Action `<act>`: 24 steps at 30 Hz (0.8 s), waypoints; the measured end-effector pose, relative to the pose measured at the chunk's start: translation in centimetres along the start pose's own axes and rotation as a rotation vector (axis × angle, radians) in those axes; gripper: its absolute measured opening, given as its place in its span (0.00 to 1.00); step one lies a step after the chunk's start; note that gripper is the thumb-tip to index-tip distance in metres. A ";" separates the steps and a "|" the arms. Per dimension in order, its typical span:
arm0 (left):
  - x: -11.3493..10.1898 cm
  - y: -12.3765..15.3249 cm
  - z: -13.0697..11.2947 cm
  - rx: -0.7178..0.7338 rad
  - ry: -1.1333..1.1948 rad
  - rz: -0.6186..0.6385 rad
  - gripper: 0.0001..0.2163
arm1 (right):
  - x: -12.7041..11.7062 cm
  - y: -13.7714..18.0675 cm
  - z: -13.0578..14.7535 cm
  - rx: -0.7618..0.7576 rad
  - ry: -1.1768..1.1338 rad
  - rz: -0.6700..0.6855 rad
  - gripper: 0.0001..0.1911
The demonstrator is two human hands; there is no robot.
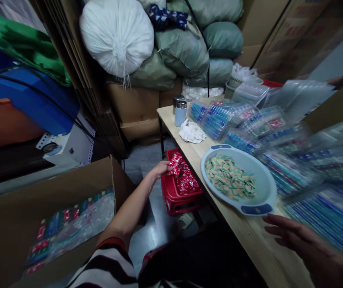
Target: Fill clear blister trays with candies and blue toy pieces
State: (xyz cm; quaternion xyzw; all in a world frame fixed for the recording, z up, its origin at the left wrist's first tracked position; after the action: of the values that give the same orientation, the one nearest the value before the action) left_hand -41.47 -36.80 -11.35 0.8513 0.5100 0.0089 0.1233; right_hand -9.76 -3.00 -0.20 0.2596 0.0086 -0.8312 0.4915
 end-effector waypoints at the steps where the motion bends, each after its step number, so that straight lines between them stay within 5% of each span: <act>1: -0.4 0.9 -0.6 0.012 0.043 0.005 0.14 | 0.4 0.3 0.2 0.027 -0.016 0.046 0.22; 4: -0.8 4.5 -3.3 0.055 0.154 0.055 0.21 | 2.7 2.3 2.1 0.028 -0.020 0.139 0.23; 6: 0.7 7.1 -5.9 0.087 0.241 0.155 0.24 | 5.2 3.7 4.2 -0.041 -0.048 0.157 0.23; 11: 10.6 13.0 -12.2 0.057 0.232 0.559 0.16 | 8.8 4.6 8.0 -0.170 -0.297 0.028 0.24; 14: 17.5 14.1 -14.5 0.037 0.184 0.704 0.15 | 5.3 3.6 7.1 -0.185 -0.386 -0.119 0.08; 20: 32.3 14.6 -16.9 0.160 0.127 0.869 0.15 | -4.8 7.8 2.5 -0.213 -0.476 -0.262 0.06; 24: 40.0 15.6 -17.2 0.225 0.051 1.020 0.16 | -9.7 10.9 -1.2 -0.233 -0.474 -0.433 0.09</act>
State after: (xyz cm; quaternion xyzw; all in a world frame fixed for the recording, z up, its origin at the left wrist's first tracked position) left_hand -11.17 -5.51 4.33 0.9989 0.0314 0.0336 -0.0014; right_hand 3.41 -0.40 5.68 -0.0066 0.0440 -0.9469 0.3185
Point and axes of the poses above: each hand's wrist, its own y-axis away from the middle knuckle, its own x-axis out of the palm, z = x × y, the point moved 4 cm from there along -y, towards the middle knuckle, and after that the axes turned 9 degrees about x, right-handed, at the moved point
